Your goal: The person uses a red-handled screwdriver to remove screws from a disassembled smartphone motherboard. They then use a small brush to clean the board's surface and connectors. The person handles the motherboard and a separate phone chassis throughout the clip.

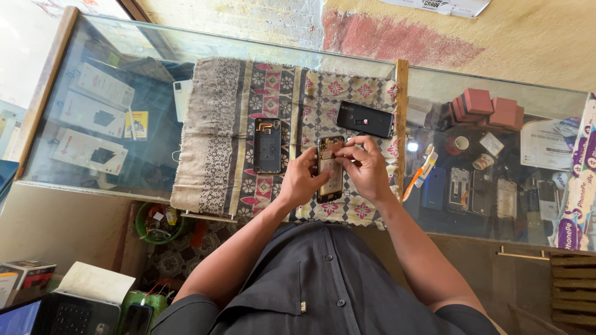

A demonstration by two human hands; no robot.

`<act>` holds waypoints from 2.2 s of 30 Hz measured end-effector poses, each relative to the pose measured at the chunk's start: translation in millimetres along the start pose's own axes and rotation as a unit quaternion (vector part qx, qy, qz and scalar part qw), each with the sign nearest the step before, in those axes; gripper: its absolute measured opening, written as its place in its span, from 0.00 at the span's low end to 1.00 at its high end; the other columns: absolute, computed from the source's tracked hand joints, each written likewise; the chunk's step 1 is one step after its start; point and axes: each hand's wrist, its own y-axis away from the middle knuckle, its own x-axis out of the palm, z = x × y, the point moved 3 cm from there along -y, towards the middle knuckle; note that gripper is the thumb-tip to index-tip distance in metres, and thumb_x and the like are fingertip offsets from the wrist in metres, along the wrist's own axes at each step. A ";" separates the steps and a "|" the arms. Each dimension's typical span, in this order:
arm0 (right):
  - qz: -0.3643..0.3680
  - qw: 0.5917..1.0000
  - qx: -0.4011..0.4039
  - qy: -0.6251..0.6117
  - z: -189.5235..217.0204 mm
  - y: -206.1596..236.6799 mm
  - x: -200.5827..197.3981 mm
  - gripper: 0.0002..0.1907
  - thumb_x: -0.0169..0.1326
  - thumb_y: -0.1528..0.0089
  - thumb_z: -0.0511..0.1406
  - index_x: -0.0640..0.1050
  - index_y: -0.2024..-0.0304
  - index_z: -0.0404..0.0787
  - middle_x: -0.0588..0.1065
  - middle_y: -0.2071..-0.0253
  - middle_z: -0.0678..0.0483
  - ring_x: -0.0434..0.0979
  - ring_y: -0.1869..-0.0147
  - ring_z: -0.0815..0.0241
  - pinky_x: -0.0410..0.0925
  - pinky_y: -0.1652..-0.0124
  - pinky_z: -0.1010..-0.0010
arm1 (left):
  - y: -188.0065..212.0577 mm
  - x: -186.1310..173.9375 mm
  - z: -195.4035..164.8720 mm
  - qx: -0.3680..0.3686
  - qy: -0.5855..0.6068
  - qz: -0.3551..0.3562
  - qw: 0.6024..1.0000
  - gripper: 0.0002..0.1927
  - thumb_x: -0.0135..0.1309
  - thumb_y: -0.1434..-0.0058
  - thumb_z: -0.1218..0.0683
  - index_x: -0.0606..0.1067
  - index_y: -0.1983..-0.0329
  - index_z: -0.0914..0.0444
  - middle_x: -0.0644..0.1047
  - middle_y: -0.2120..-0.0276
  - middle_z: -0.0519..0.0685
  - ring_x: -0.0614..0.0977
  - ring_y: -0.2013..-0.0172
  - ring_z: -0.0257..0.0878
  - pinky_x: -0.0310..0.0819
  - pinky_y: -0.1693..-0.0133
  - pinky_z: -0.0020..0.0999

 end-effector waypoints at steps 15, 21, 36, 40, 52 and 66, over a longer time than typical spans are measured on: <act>0.039 0.996 0.006 -0.078 -28.4 -0.3 -1.8 0.12 0.63 0.39 0.26 0.77 0.54 0.38 0.66 0.50 0.54 0.76 0.52 0.64 0.75 0.55 0.72 | -2.0 -4.1 -15.9 0.026 0.020 0.012 0.999 0.20 0.62 0.43 0.56 0.73 0.50 0.69 0.83 0.67 0.54 0.82 0.69 0.32 0.76 0.66 0.31; 0.079 0.993 0.002 -0.087 -22.0 -3.9 -3.2 0.13 0.63 0.38 0.30 0.75 0.54 0.36 0.64 0.49 0.52 0.74 0.51 0.63 0.74 0.55 0.72 | -1.7 -4.5 -23.5 0.021 -0.070 0.011 0.997 0.29 0.61 0.46 0.55 0.71 0.42 0.70 0.81 0.68 0.61 0.81 0.76 0.48 0.74 0.70 0.40; -0.023 0.920 0.128 -0.370 -82.4 10.6 16.9 0.07 0.60 0.34 0.31 0.76 0.56 0.37 0.76 0.59 0.56 0.77 0.59 0.69 0.77 0.57 0.73 | -1.8 -5.9 -29.7 -0.001 0.065 0.028 0.997 0.22 0.61 0.42 0.59 0.73 0.46 0.71 0.84 0.61 0.55 0.84 0.63 0.33 0.79 0.61 0.30; -0.028 0.893 0.145 -0.425 -89.6 15.5 19.5 0.07 0.60 0.33 0.31 0.77 0.54 0.37 0.77 0.59 0.55 0.78 0.59 0.68 0.76 0.57 0.72 | -2.1 -5.5 -31.1 -0.022 0.098 0.035 0.994 0.23 0.61 0.43 0.59 0.72 0.45 0.71 0.83 0.60 0.55 0.84 0.62 0.32 0.80 0.60 0.29; 0.003 0.851 0.181 -0.494 -83.6 12.4 15.6 0.09 0.58 0.33 0.33 0.76 0.52 0.37 0.79 0.61 0.55 0.80 0.59 0.66 0.76 0.60 0.71 | -1.9 -4.1 -35.2 -0.016 0.069 0.040 0.997 0.22 0.61 0.43 0.59 0.72 0.46 0.70 0.84 0.62 0.54 0.82 0.65 0.30 0.77 0.64 0.28; 0.000 0.915 0.208 -0.345 -92.8 15.0 0.3 0.09 0.57 0.34 0.36 0.76 0.53 0.41 0.80 0.61 0.54 0.82 0.63 0.65 0.76 0.65 0.72 | -8.2 8.3 0.1 -0.035 0.176 0.044 0.983 0.19 0.55 0.38 0.61 0.70 0.44 0.69 0.82 0.60 0.51 0.83 0.62 0.33 0.81 0.60 0.31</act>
